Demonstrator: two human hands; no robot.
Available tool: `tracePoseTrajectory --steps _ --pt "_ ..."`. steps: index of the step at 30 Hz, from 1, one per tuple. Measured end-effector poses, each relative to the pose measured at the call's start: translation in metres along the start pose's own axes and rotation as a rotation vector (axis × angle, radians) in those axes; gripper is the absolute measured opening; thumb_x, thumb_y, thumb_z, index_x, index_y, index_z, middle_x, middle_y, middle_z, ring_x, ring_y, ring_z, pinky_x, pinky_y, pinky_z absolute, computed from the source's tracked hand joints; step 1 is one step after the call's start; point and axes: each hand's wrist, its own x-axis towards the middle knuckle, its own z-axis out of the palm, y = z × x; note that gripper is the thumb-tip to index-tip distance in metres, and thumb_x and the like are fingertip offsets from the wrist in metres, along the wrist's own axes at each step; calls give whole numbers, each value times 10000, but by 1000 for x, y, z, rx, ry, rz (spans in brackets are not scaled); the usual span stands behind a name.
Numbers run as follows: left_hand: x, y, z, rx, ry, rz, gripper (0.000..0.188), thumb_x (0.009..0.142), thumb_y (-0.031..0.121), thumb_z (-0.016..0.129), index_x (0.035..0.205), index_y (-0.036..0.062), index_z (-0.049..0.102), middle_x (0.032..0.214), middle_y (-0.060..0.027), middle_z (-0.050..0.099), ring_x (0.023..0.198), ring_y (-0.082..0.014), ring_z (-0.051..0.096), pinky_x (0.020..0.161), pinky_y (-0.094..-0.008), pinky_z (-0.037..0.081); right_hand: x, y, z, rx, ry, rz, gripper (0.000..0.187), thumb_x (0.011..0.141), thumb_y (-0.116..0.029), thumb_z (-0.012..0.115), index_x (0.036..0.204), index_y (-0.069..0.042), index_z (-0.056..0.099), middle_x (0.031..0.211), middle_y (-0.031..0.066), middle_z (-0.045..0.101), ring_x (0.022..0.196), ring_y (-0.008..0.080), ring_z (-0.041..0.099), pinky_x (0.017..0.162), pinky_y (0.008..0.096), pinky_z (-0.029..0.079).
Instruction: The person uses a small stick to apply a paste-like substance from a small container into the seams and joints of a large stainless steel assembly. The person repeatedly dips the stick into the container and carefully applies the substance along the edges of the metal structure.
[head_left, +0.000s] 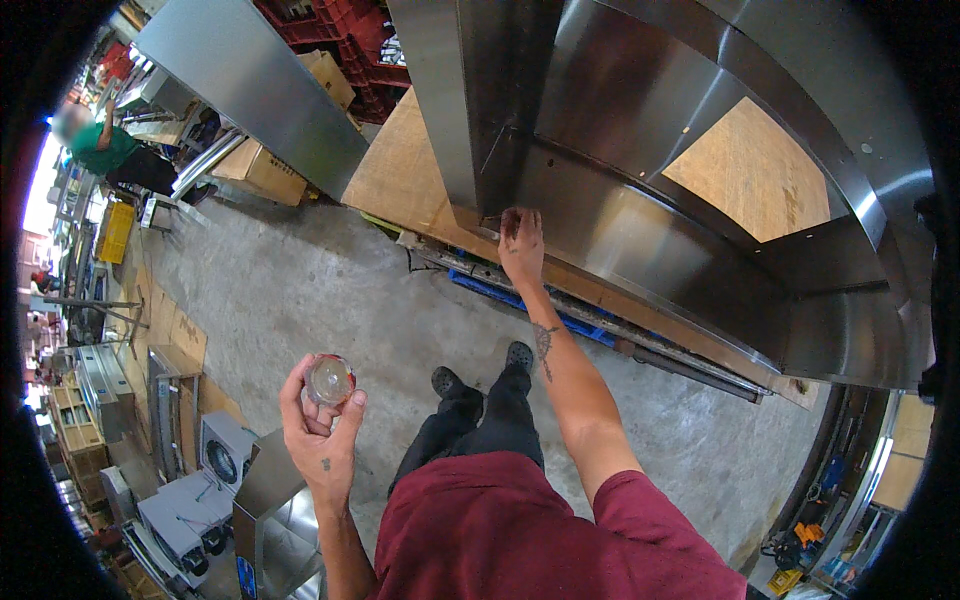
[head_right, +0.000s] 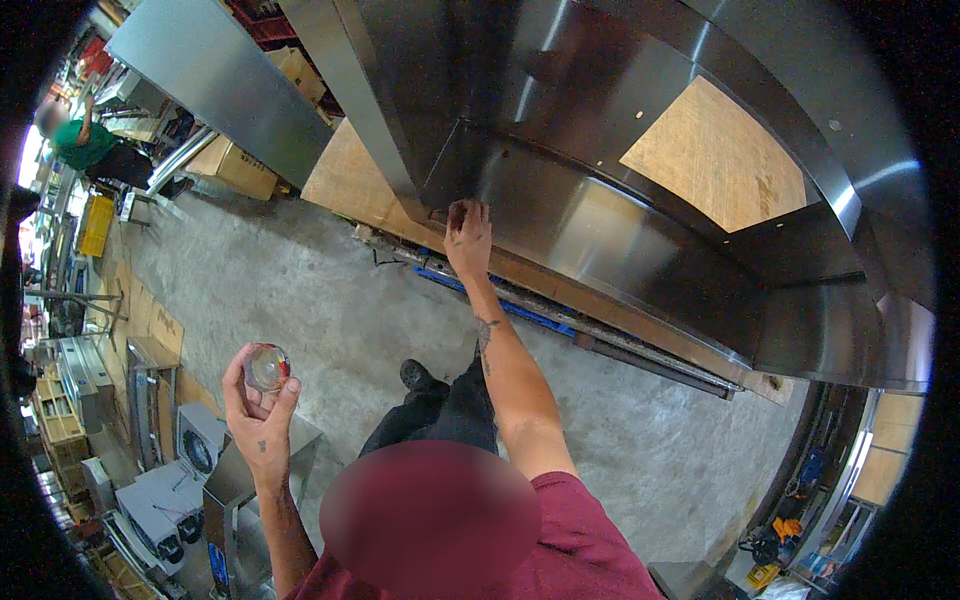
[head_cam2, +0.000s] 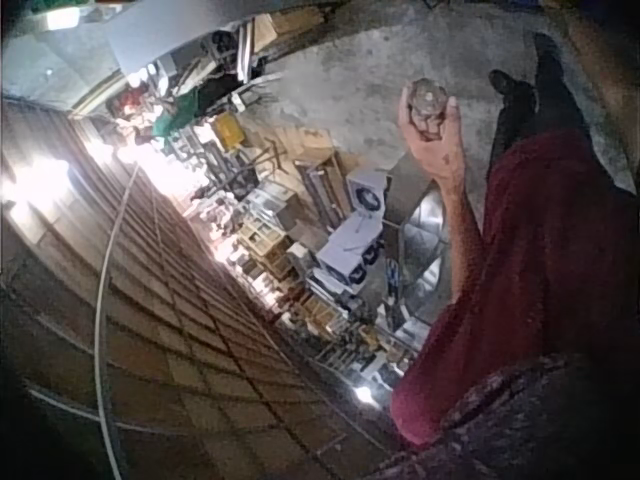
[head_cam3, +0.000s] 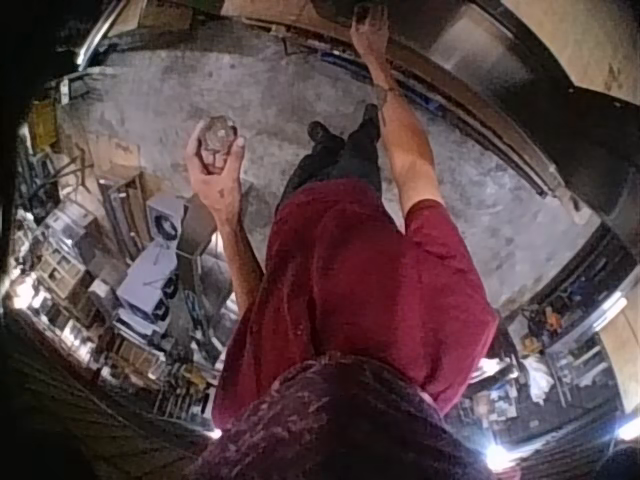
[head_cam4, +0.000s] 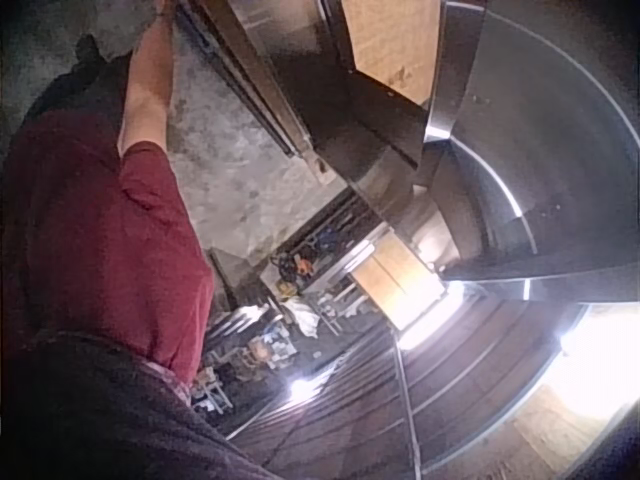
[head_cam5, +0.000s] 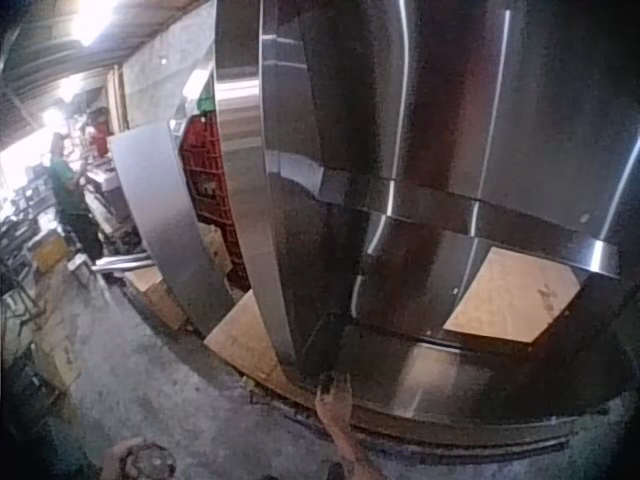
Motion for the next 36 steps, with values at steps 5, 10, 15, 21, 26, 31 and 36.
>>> tracePoseTrajectory --steps 5,10,15,21,26,31,36 --pt "0 -3 -2 -11 -3 -16 754 956 -109 833 1625 -13 497 1582 -194 588 1417 -289 654 1125 -414 605 1 -10 -5 62 17 3 194 1038 -84 734 1207 -34 653 1167 212 672 1061 460 683 901 562 570" --pt "2 -2 -2 -7 -15 -8 749 956 -107 836 1621 -10 503 1574 -191 591 1420 -289 651 1119 -413 612 2 -6 -4 69 33 -14 161 1064 -101 723 1192 -31 655 1142 212 681 1052 457 685 897 565 566" --pt "2 -1 -1 22 -15 7 720 971 -106 810 1618 -7 510 1604 -179 543 1380 -267 649 1149 -415 600 2 -5 -4 66 -27 26 193 1077 -133 724 1227 -45 642 1200 220 669 1093 477 679 917 579 550" --pt "3 -2 -4 -6 -49 6 717 977 -106 808 1618 -8 503 1624 -179 527 1417 -269 627 1158 -419 596 3 -10 -6 110 5 19 190 1075 -124 714 1225 -27 651 1174 242 683 1113 488 676 932 584 554" --pt "5 -2 -4 -34 -60 12 716 980 -109 803 1619 -8 497 1636 -185 522 1427 -269 628 1159 -416 595 -7 2 -17 173 116 152 173 1089 -127 710 1203 -13 649 1124 225 717 1068 431 712 926 535 571" --pt "9 -3 -2 -67 -60 -30 725 982 -109 798 1629 9 493 1589 -170 581 1381 -270 670 1151 -399 596 -40 -83 -71 409 66 442 259 1181 -256 686 1190 3 673 1032 105 742 940 164 712 893 331 566" --pt "16 -7 1 -52 -88 15 728 956 -91 850 1607 12 541 1530 -143 643 1257 -241 743 966 -340 641 -76 -187 -121 631 -103 511 201 1179 -202 683 1205 -3 674 1105 82 717 998 155 689 918 327 558"
